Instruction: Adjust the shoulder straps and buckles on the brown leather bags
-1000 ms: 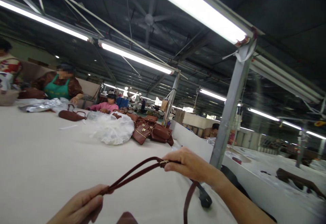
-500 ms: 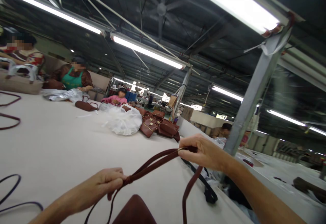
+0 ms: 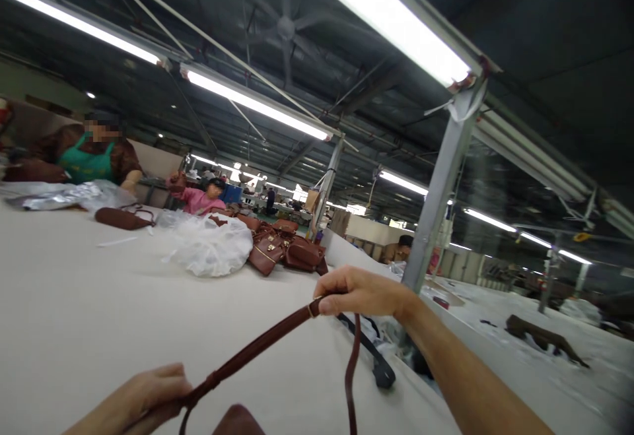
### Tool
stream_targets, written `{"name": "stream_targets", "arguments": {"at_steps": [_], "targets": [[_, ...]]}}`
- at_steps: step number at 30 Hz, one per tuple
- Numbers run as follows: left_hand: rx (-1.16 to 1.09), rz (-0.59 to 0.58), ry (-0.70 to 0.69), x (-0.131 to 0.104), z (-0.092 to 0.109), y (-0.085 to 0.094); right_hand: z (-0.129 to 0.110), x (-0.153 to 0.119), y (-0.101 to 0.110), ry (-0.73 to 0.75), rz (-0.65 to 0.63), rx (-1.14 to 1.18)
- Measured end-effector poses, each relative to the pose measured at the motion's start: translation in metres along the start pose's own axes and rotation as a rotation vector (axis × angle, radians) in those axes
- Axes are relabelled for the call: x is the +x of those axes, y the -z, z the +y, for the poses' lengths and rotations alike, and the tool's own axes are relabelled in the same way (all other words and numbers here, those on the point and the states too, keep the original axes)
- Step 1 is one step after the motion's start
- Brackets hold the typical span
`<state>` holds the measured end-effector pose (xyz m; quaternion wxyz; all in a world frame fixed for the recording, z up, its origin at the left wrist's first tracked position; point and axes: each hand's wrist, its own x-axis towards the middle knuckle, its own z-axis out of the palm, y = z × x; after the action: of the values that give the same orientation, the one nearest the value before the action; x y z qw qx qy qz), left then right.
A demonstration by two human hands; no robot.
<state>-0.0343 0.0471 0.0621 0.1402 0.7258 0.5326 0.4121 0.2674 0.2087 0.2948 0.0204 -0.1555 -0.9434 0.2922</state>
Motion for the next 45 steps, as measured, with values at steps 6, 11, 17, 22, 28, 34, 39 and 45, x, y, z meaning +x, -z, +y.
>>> {"name": "stream_targets", "arguments": {"at_steps": [6, 11, 17, 22, 28, 34, 39, 45], "targets": [[-0.201, 0.021, 0.216, 0.022, 0.024, 0.002, -0.008, -0.001, 0.006, -0.025, -0.049, 0.193], [-0.391, -0.161, 0.209, 0.042, 0.061, 0.006, -0.009, -0.008, 0.007, 0.003, 0.06, 0.18], [-0.66, -0.187, 0.282, 0.036, 0.054, 0.009, -0.001, -0.001, 0.006, 0.017, 0.158, 0.111], [-0.66, -0.185, 0.218, 0.041, 0.057, 0.012, -0.008, 0.008, 0.005, 0.057, 0.115, 0.165], [-0.76, -0.229, 0.203, 0.063, 0.066, 0.012, -0.007, 0.015, -0.006, 0.101, 0.07, 0.266], [-0.319, 0.053, 0.075, 0.075, 0.092, 0.007, 0.005, 0.022, -0.028, 0.17, 0.188, 0.255], [-0.042, 0.227, 0.023, 0.077, 0.106, 0.007, 0.011, 0.031, -0.048, 0.231, 0.228, 0.261], [-0.377, 0.097, 0.102, 0.078, 0.096, 0.008, 0.009, 0.034, -0.051, 0.402, 0.472, -0.114]]}}
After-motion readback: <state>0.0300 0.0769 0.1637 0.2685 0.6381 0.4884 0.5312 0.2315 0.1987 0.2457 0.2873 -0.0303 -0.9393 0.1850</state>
